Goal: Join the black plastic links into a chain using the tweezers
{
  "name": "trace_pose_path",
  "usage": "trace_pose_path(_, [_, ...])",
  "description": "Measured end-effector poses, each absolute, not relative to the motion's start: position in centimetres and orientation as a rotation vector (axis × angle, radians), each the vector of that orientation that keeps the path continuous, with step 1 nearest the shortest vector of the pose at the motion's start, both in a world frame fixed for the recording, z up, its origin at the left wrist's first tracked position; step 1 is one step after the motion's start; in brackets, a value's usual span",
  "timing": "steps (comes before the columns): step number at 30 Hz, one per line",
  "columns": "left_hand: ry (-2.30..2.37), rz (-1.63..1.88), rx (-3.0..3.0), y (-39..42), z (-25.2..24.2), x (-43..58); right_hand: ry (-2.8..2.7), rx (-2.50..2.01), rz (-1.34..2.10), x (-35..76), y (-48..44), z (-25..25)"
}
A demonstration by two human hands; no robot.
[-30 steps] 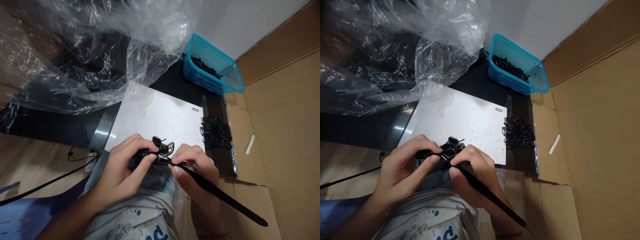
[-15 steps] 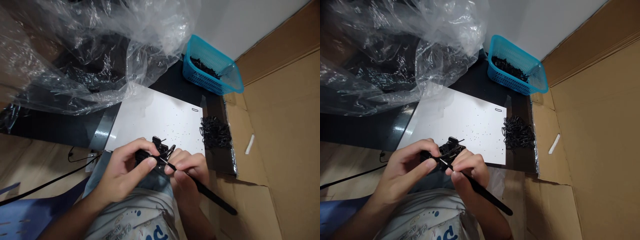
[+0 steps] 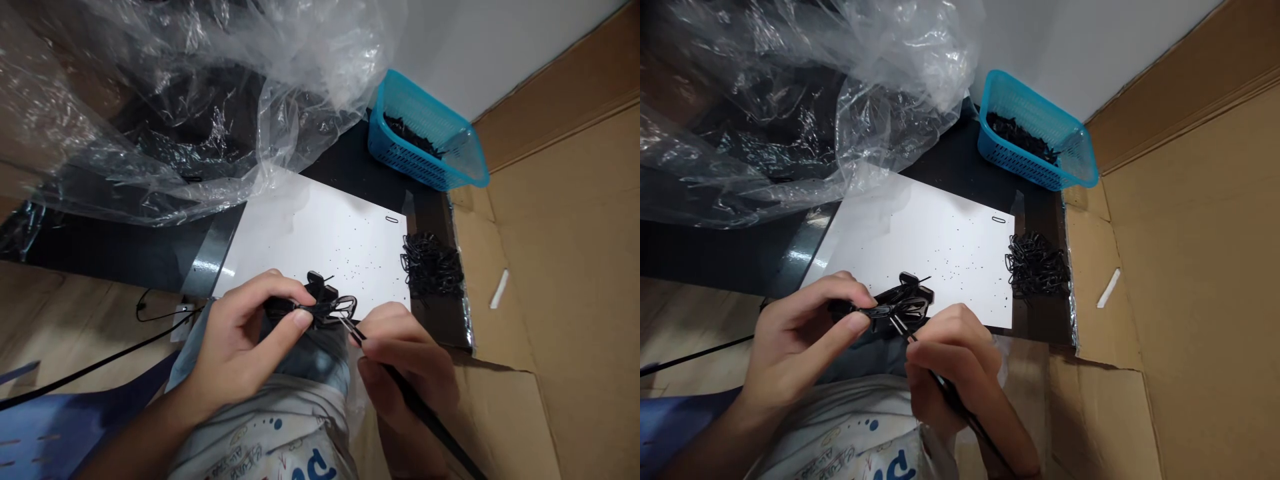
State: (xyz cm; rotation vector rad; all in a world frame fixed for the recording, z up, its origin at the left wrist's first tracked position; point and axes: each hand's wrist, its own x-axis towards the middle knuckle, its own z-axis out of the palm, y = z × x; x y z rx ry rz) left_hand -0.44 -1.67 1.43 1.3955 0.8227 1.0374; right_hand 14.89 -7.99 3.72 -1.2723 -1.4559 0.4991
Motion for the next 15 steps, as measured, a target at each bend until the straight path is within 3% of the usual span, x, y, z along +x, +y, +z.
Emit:
trace_pose_path(5, [0.800, 1.021, 1.433, -1.8, 1.1, -0.4, -1.743, -1.220, 0.455, 15.8, -7.8, 4.1])
trace_pose_path(12, [0.897, 1.106, 1.472, -1.0, 1.0, -0.7, -1.465, -1.224, 0.284, 18.2, -6.8, 1.3])
trace_pose_path(15, [0.999, 1.185, 1.474, -0.4, 1.0, -0.9, -1.249, -1.525, 0.524, 20.7, -6.5, 0.1])
